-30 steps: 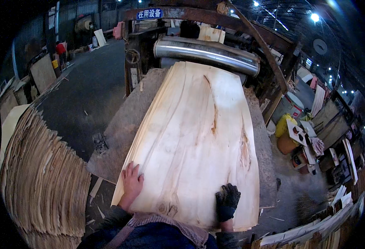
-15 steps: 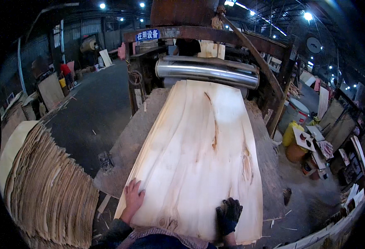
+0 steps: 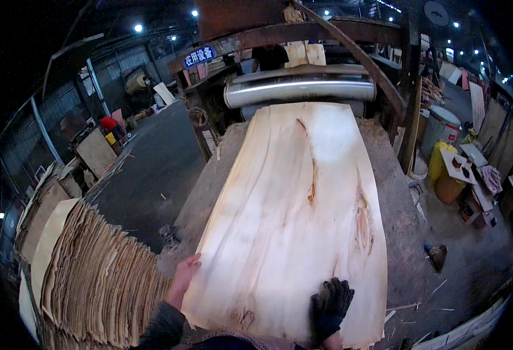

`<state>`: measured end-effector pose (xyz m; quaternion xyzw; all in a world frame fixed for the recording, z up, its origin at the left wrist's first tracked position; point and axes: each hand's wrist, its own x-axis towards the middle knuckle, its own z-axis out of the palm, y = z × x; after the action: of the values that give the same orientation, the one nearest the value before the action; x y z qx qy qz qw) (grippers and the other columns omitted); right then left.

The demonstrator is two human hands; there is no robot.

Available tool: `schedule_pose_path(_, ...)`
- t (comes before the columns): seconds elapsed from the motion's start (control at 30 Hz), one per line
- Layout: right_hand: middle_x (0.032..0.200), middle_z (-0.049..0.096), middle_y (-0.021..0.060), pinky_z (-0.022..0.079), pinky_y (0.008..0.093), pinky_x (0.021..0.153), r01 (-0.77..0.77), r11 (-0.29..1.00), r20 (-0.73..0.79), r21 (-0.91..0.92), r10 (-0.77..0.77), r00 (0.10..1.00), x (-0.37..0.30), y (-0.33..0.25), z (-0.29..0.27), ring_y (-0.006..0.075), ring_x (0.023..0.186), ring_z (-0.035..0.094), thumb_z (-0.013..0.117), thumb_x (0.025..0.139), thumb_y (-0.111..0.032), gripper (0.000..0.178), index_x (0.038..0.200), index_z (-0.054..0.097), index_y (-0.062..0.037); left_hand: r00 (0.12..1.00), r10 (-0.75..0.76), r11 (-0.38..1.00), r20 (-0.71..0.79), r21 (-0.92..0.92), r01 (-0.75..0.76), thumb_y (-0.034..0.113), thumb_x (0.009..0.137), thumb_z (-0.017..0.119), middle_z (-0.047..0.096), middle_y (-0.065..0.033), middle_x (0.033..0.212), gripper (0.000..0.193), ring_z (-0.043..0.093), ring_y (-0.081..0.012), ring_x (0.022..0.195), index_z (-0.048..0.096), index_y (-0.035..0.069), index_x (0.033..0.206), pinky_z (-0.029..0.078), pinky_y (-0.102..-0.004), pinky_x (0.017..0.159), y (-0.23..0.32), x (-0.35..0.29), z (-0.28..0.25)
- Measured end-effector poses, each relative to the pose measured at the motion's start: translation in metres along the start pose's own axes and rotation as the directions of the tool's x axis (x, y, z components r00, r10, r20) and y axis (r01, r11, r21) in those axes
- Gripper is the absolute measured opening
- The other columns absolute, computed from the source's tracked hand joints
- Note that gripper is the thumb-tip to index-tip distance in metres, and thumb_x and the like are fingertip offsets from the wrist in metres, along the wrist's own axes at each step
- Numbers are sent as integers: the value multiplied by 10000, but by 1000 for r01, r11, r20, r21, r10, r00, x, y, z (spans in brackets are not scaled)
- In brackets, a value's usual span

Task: The person handles wood veneer sheets from a large stack, aligns them on a work surface, and feeds them through a roller machine.

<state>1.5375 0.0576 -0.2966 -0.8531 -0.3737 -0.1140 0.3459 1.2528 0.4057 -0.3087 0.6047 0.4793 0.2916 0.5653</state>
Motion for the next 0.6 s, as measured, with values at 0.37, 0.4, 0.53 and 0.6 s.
schedule_pose_path(0.37,1144,578,135,334,420,1004,-283,670,264,686,133,955,-3,15,-37,324,1117,500,574,857,-203,375,1187,522,-32,877,-229,911,423,-224,346,56,860,527,585,-147,1097,370,614,-217,920,463,-56,1207,511,-337,800,70,-28,-26)
schedule_pose_path(0.4,1139,582,135,347,396,1002,-404,505,358,763,191,914,-8,11,-41,315,1108,511,579,857,-214,383,1185,524,-24,889,-207,922,408,-222,316,55,856,525,595,-146,1076,359,620,-215,900,478,-54,1195,512,-335,792,70,-29,-22)
schedule_pose_path(0.53,1113,575,201,407,486,956,-546,-433,660,717,172,731,-55,-19,-40,347,1061,540,503,906,-226,354,1172,510,7,916,-111,933,386,-277,230,56,838,521,629,-135,991,321,635,-207,830,532,-50,1141,515,-328,764,65,-29,-23)
schedule_pose_path(0.6,1003,615,203,433,523,912,-622,-422,734,660,183,655,-72,-36,-42,372,994,572,460,924,-295,355,1041,575,20,920,-74,921,385,-328,212,60,833,517,637,-130,966,310,638,-205,811,549,-49,1121,514,-323,754,69,-29,-21)
